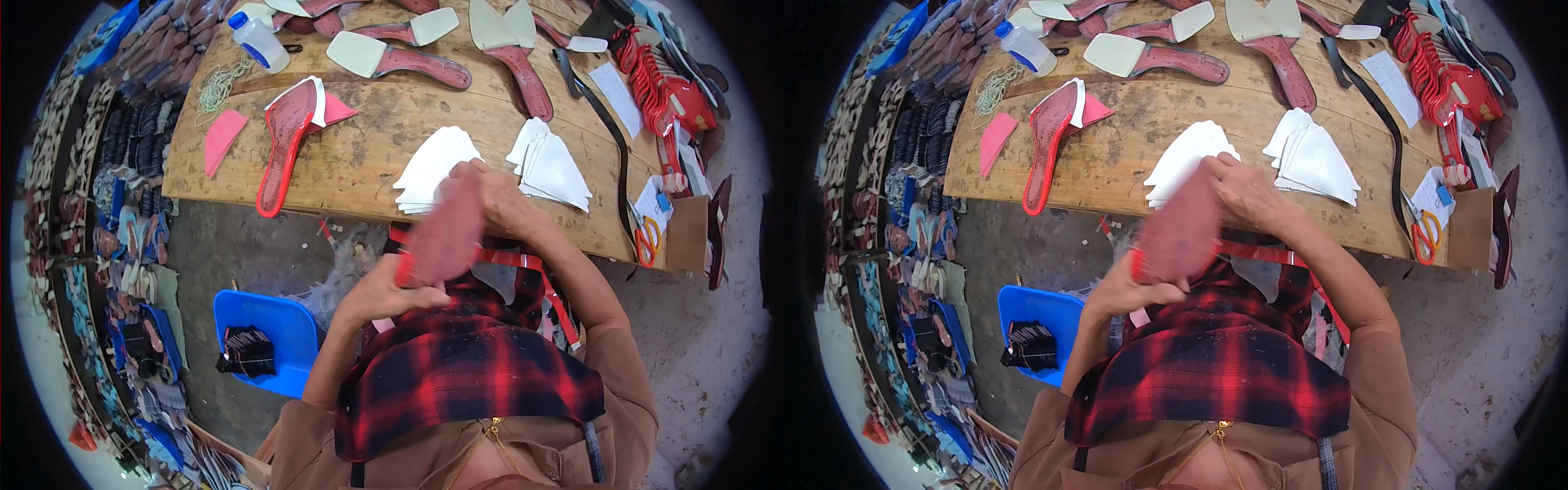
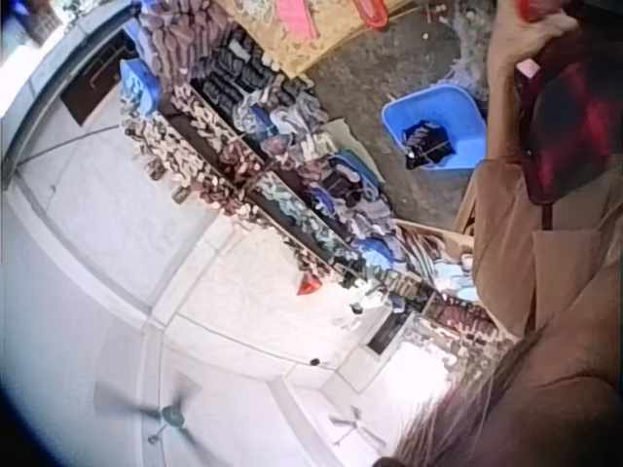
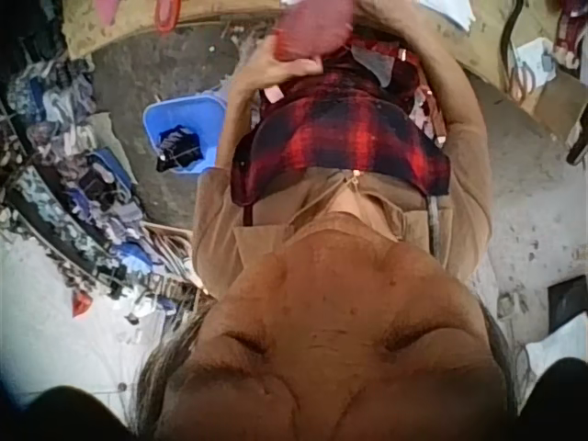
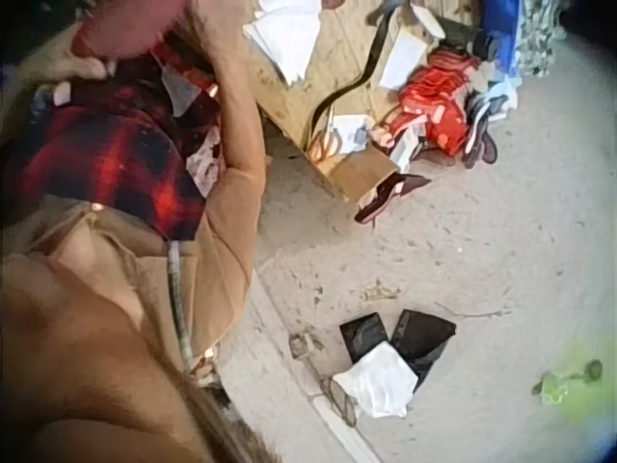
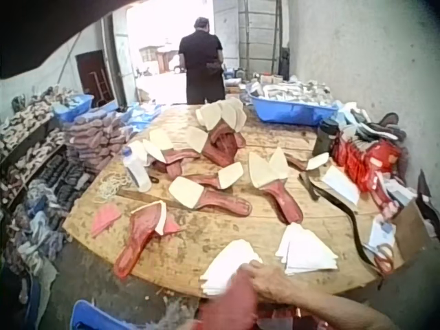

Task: The person assembles red flip-flops by hand at a wooden workbench. They pick up red slipper soles and white insole pads, align the pads onto the soles, and press them together. The person handles the components one at a time, stacking the finished slippers on the table.

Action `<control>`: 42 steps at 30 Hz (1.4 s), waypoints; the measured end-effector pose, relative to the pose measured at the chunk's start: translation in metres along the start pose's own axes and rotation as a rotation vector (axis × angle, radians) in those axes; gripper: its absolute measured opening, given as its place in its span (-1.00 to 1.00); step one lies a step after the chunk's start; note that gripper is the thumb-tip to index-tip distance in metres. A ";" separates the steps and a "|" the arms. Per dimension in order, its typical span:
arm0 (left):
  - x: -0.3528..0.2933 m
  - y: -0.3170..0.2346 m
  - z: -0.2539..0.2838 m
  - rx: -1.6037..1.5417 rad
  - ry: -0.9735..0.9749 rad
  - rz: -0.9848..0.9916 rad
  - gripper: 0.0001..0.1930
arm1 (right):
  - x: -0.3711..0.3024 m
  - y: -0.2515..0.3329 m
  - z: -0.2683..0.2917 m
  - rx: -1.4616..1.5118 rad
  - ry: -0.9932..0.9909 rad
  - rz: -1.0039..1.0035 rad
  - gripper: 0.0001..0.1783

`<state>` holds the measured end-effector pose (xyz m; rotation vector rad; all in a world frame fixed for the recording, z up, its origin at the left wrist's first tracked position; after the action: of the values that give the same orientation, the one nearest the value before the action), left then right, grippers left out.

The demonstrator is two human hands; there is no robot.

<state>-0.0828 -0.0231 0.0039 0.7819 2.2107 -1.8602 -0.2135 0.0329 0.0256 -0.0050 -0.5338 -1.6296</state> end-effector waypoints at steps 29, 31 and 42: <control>0.034 -0.026 0.017 -0.469 -0.140 -0.335 -0.34 | -0.016 0.066 0.089 -0.098 -0.345 0.074 -0.83; 0.030 -0.016 0.023 -0.506 -0.185 -0.303 -0.40 | -0.024 0.059 0.091 -0.009 -0.425 -0.007 -0.76; 0.059 -0.024 0.082 -0.938 -0.154 -0.300 -0.36 | -0.064 -0.002 0.008 0.020 -0.246 -0.450 -0.70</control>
<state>-0.1626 -0.0863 -0.0185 0.1255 2.7556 -0.6992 -0.2087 0.0955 0.0124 -0.0760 -0.7806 -2.0769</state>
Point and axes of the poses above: each hand's wrist, its own x-axis towards the middle knuckle, its own z-axis out of the back of the hand, y = z × x, the point moved 10 cm from there along x, towards the middle knuckle, and after that the axes turned 9 degrees about z, right-handed, at the moved point
